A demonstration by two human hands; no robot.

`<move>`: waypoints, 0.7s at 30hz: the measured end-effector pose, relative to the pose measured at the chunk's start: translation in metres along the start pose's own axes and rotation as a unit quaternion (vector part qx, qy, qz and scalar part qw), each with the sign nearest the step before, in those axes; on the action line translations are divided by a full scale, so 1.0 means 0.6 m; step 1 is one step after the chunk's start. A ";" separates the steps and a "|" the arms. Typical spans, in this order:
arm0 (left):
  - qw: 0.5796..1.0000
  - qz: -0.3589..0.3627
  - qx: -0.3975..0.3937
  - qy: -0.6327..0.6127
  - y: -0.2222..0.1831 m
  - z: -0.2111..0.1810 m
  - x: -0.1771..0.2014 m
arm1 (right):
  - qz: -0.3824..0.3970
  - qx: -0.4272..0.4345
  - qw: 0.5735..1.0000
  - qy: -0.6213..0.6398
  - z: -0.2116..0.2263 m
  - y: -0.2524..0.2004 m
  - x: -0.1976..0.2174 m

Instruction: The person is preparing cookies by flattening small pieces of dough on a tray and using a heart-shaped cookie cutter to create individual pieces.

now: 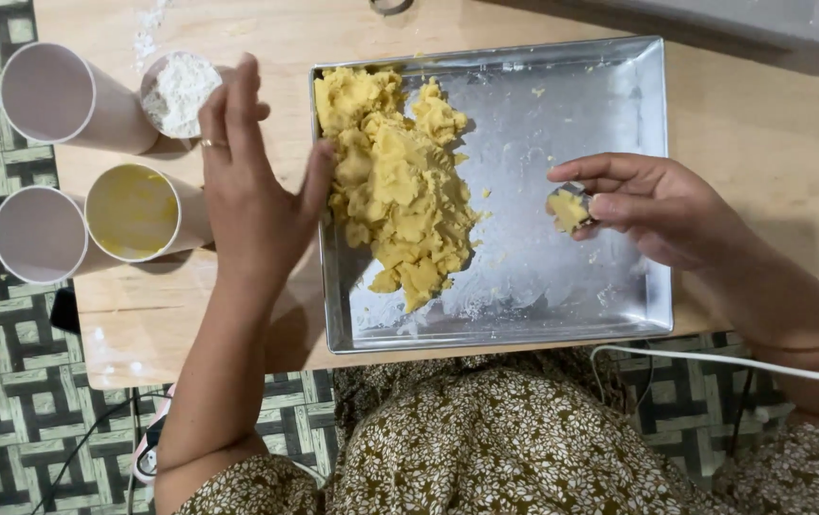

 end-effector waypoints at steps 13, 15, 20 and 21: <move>0.953 0.120 -0.146 -0.235 0.014 -0.240 -0.105 | -0.039 0.044 0.996 0.071 0.018 0.055 -0.071; 0.957 0.090 -0.151 -0.232 0.015 -0.236 -0.107 | -0.040 0.051 0.994 0.084 0.013 0.060 -0.071; 0.961 0.081 -0.132 -0.229 0.013 -0.230 -0.112 | -0.068 0.060 0.993 0.082 0.002 0.060 -0.072; 0.961 0.084 -0.122 -0.234 0.012 -0.230 -0.114 | -0.082 0.063 0.992 0.076 0.003 0.058 -0.069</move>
Point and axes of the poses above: each hand's wrist, its own y-axis towards the middle knuckle, its own x-axis out of the back of the hand, z = x × y, the point moved 8 cm from there along y, towards the middle knuckle, and after that the axes turned 15 degrees about -z, right-handed, at the moved point
